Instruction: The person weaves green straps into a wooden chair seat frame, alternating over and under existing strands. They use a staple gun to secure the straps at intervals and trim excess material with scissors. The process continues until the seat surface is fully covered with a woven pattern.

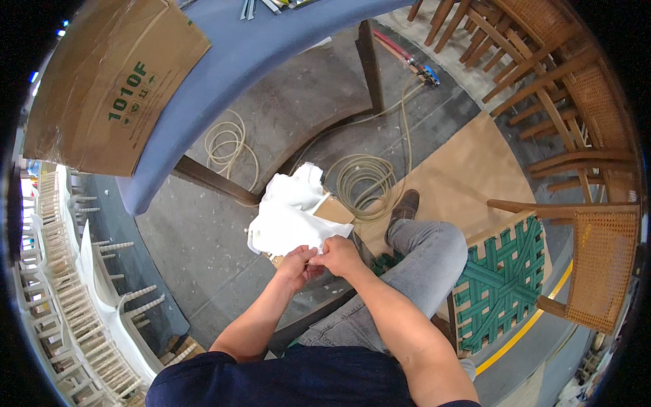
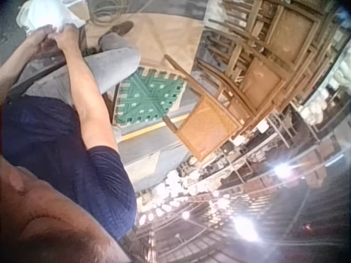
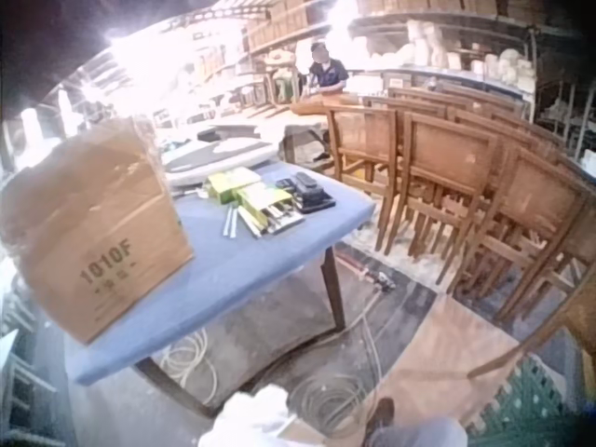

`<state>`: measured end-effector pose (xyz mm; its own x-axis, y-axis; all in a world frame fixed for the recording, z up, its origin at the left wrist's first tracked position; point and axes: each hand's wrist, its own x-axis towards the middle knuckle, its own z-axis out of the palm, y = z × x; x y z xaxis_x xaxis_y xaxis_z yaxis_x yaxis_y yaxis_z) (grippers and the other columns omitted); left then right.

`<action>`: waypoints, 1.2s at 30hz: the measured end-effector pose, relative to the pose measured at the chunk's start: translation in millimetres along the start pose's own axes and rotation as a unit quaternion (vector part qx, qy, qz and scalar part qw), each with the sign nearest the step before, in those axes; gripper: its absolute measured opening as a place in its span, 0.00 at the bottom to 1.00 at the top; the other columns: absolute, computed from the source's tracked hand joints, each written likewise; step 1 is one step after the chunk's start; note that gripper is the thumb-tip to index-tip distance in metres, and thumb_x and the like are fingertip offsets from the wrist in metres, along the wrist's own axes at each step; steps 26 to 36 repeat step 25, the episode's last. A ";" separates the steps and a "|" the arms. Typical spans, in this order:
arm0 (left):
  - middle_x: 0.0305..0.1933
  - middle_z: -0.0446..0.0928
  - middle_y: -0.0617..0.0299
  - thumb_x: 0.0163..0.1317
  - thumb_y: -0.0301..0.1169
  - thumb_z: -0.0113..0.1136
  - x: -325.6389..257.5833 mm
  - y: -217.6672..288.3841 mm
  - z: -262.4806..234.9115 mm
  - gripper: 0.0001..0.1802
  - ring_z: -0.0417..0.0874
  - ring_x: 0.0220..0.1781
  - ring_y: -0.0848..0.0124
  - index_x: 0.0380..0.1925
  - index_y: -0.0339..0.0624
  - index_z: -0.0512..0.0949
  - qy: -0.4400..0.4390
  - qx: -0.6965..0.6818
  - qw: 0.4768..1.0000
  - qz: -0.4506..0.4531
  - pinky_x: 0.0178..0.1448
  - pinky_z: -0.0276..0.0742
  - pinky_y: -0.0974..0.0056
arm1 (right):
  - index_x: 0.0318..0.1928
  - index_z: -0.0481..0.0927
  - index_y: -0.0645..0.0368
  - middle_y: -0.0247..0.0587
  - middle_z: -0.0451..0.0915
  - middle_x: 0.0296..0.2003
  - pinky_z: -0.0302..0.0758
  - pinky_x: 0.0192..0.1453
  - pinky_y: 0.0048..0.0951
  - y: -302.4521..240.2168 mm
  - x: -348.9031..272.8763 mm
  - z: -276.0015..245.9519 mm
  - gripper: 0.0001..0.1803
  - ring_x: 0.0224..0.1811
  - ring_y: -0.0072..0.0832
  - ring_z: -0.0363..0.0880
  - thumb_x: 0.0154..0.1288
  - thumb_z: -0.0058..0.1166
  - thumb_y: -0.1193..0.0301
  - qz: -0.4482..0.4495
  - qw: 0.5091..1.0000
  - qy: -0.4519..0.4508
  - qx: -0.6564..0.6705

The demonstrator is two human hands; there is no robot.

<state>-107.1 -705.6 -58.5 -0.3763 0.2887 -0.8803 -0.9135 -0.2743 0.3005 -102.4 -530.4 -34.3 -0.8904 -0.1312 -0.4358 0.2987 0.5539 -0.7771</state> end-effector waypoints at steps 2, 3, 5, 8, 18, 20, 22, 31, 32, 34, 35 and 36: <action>0.36 0.78 0.55 0.75 0.33 0.55 12.8 3.5 -7.4 0.13 0.82 0.28 0.62 0.52 0.39 0.68 0.084 0.021 0.996 0.013 0.32 0.85 0.58 | 0.23 0.77 0.62 0.42 0.77 0.23 0.70 0.35 0.37 -1.5 1.5 -9.2 0.25 0.28 0.33 0.73 0.48 0.78 0.56 0.080 0.994 -0.017 0.073; 0.35 0.78 0.55 0.76 0.31 0.53 20.4 6.8 -7.5 0.11 0.82 0.27 0.63 0.52 0.39 0.68 0.119 0.034 0.992 0.016 0.30 0.84 0.58 | 0.23 0.77 0.62 0.38 0.76 0.22 0.69 0.34 0.35 2.7 2.3 -15.9 0.25 0.27 0.30 0.71 0.49 0.79 0.57 0.124 0.986 -0.019 0.108; 0.36 0.78 0.53 0.76 0.27 0.48 38.7 15.6 -32.7 0.08 0.82 0.27 0.63 0.52 0.39 0.67 0.185 -0.003 0.981 0.050 0.27 0.83 0.57 | 0.22 0.77 0.60 0.32 0.75 0.22 0.66 0.33 0.32 5.3 4.9 -24.4 0.22 0.26 0.24 0.68 0.53 0.78 0.60 0.142 0.971 0.065 0.181; 0.40 0.80 0.49 0.75 0.24 0.45 58.2 38.8 -78.8 0.09 0.83 0.28 0.60 0.53 0.38 0.67 0.343 -0.127 0.924 0.113 0.25 0.81 0.57 | 0.25 0.80 0.56 0.23 0.75 0.24 0.63 0.33 0.25 -4.7 4.1 -56.8 0.13 0.28 0.16 0.66 0.62 0.72 0.69 0.137 0.906 0.189 0.352; 0.60 0.76 0.49 0.59 0.23 0.53 52.0 57.2 -69.1 0.34 0.80 0.58 0.47 0.70 0.41 0.64 0.380 0.015 0.922 0.068 0.51 0.79 0.35 | 0.37 0.75 0.55 0.24 0.77 0.34 0.66 0.44 0.17 33.7 -150.1 -241.8 0.09 0.37 0.12 0.70 0.74 0.61 0.69 -0.125 0.743 0.557 0.350; 0.66 0.74 0.40 0.57 0.20 0.55 48.7 47.1 -52.5 0.38 0.77 0.67 0.48 0.71 0.31 0.62 0.438 0.115 0.882 0.129 0.62 0.79 0.42 | 0.38 0.74 0.56 0.24 0.76 0.34 0.66 0.43 0.17 30.9 -193.0 -250.4 0.09 0.36 0.12 0.70 0.74 0.61 0.69 -0.113 0.750 0.580 0.299; 0.60 0.76 0.42 0.58 0.22 0.57 44.1 37.2 -36.4 0.36 0.80 0.62 0.52 0.70 0.31 0.64 0.428 0.277 0.824 0.247 0.63 0.78 0.55 | 0.40 0.74 0.58 0.25 0.75 0.34 0.67 0.43 0.18 27.9 -233.5 -246.2 0.10 0.36 0.12 0.69 0.74 0.61 0.69 -0.079 0.772 0.590 0.221; 0.55 0.77 0.50 0.62 0.31 0.67 45.8 45.0 6.1 0.42 0.79 0.54 0.66 0.74 0.37 0.60 0.105 0.407 0.873 0.248 0.59 0.75 0.63 | 0.43 0.74 0.57 0.31 0.82 0.40 0.71 0.49 0.18 25.2 -284.8 -224.3 0.08 0.44 0.13 0.77 0.73 0.62 0.71 -0.092 0.800 0.570 0.161; 0.55 0.77 0.50 0.62 0.31 0.67 45.8 45.0 6.1 0.42 0.79 0.54 0.66 0.74 0.37 0.60 0.105 0.407 0.873 0.248 0.59 0.75 0.63 | 0.43 0.74 0.57 0.31 0.82 0.40 0.71 0.49 0.18 25.2 -284.8 -224.3 0.08 0.44 0.13 0.77 0.73 0.62 0.71 -0.092 0.800 0.570 0.161; 0.55 0.77 0.50 0.62 0.31 0.67 45.8 45.0 6.1 0.42 0.79 0.54 0.66 0.74 0.37 0.60 0.105 0.407 0.873 0.248 0.59 0.75 0.63 | 0.43 0.74 0.57 0.31 0.82 0.40 0.71 0.49 0.18 25.2 -284.8 -224.3 0.08 0.44 0.13 0.77 0.73 0.62 0.71 -0.092 0.800 0.570 0.161; 0.55 0.77 0.50 0.62 0.31 0.67 45.8 45.0 6.1 0.42 0.79 0.54 0.66 0.74 0.37 0.60 0.105 0.407 0.873 0.248 0.59 0.75 0.63 | 0.43 0.74 0.57 0.31 0.82 0.40 0.71 0.49 0.18 25.2 -284.8 -224.3 0.08 0.44 0.13 0.77 0.73 0.62 0.71 -0.092 0.800 0.570 0.161; 0.55 0.77 0.50 0.62 0.31 0.67 45.8 45.0 6.1 0.42 0.79 0.54 0.66 0.74 0.37 0.60 0.105 0.407 0.873 0.248 0.59 0.75 0.63 | 0.43 0.74 0.57 0.31 0.82 0.40 0.71 0.49 0.18 25.2 -284.8 -224.3 0.08 0.44 0.13 0.77 0.73 0.62 0.71 -0.092 0.800 0.570 0.161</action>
